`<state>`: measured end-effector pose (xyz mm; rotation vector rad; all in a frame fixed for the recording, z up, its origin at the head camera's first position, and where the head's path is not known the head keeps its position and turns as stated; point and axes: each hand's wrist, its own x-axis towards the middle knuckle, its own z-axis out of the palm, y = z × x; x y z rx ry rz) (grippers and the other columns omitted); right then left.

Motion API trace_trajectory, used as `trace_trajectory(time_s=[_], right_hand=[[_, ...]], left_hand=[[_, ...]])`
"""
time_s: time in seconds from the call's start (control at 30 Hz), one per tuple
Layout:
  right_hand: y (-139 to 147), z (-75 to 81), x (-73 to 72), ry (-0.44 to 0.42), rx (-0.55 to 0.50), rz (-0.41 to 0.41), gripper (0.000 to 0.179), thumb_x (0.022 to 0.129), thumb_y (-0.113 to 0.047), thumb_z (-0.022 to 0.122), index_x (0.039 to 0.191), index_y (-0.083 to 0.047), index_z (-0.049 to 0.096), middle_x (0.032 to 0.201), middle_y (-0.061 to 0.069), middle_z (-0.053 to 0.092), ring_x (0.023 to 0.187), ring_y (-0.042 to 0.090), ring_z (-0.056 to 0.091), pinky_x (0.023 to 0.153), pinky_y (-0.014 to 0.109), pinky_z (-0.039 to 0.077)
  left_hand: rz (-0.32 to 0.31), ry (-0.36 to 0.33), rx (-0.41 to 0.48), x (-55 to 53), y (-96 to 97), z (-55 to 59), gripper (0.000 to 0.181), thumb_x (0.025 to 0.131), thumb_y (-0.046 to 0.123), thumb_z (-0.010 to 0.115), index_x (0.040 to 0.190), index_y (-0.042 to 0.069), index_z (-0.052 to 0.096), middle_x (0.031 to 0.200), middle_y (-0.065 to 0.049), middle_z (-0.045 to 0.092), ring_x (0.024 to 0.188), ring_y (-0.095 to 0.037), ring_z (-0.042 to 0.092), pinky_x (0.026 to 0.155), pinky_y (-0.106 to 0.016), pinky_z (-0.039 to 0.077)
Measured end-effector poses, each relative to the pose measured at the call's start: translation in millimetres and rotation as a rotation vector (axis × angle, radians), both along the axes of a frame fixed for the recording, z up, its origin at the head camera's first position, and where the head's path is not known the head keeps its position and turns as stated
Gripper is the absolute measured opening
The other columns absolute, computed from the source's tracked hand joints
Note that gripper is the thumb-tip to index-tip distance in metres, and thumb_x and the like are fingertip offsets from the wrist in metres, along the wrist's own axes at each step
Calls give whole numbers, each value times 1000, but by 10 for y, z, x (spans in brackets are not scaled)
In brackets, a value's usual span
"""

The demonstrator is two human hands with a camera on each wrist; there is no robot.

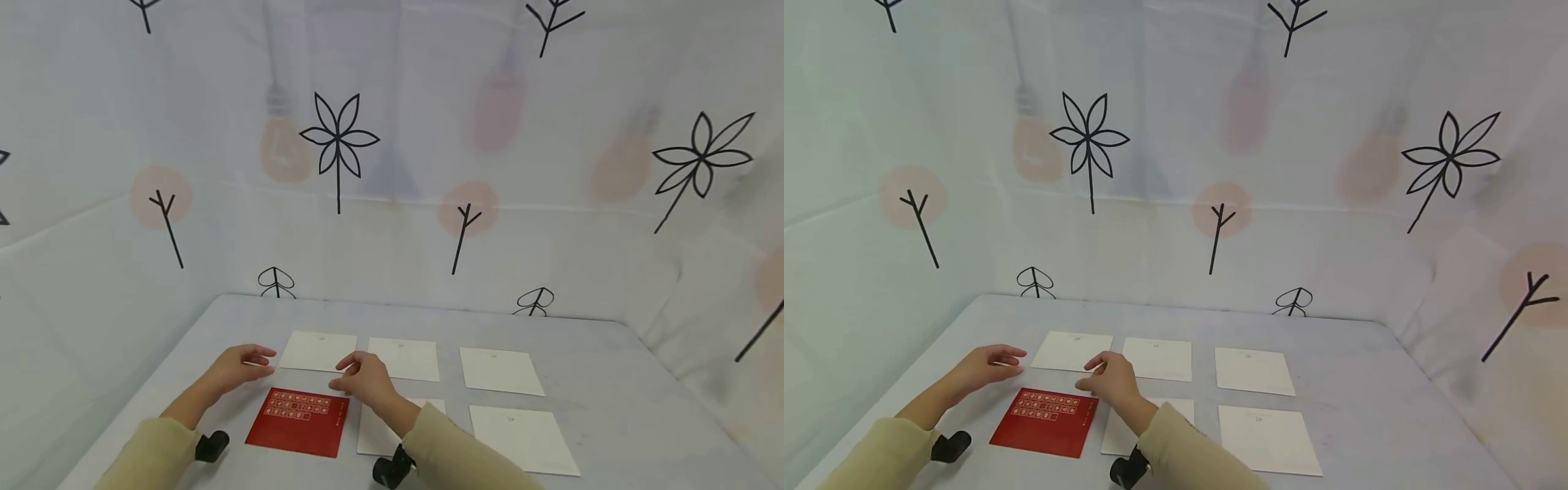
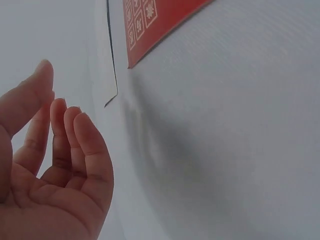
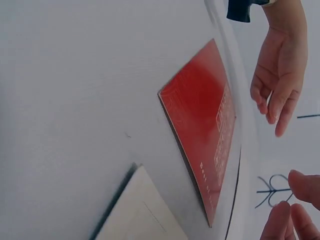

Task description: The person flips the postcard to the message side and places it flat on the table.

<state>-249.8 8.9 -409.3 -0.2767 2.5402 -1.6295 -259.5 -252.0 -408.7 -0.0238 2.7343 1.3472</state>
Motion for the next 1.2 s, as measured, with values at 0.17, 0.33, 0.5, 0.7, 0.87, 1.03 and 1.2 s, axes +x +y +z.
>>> trace_trajectory(time_s=[0.17,0.33,0.5,0.7,0.87,1.03,1.2], right_hand=[[-3,-23,102,7,11,8,25,74,-12,79,92,-7,63,68,1,53,59,13,49,50,24,42],[-12,-43,181,-2,-10,36,27,71,-10,80,92,-6,62,68,2,53,60,13,47,50,25,40],[-26,-80,235,-17,14,41,29,70,-9,81,92,-7,61,67,0,52,59,12,48,49,24,41],[-25,-116,272,-51,43,45,35,69,-10,82,95,-7,59,65,1,52,55,12,49,49,24,43],[4,-133,287,-79,52,48,41,66,-6,83,97,-6,57,66,3,52,56,13,49,48,24,43],[16,-181,276,-104,101,36,46,63,-3,84,99,-5,55,69,3,50,60,14,48,50,24,40],[15,-220,245,-113,139,42,46,62,-1,83,99,-4,55,69,4,50,59,15,49,50,25,40]], left_hand=[[-32,-14,-30,69,-58,-22,46,79,26,75,118,6,60,104,-6,60,92,-21,56,75,-39,51],[-88,-33,-41,109,-95,-43,48,75,20,78,117,6,61,103,-5,60,88,-19,55,71,-35,51],[-130,-61,-55,147,-103,-47,51,69,16,82,115,7,61,100,-5,59,88,-21,52,70,-34,50],[-204,-96,-103,186,-109,-93,61,63,16,85,117,8,58,96,-5,54,87,-22,47,70,-33,46],[-217,-122,-167,197,-99,-139,66,60,14,87,118,10,56,93,-3,51,86,-21,44,70,-34,42],[-230,-150,-176,210,-68,-134,68,59,10,87,119,10,54,90,-4,47,85,-22,41,68,-34,39],[-269,-148,-194,191,-45,-106,66,60,7,86,117,8,53,88,-6,43,83,-22,39,64,-34,36]])
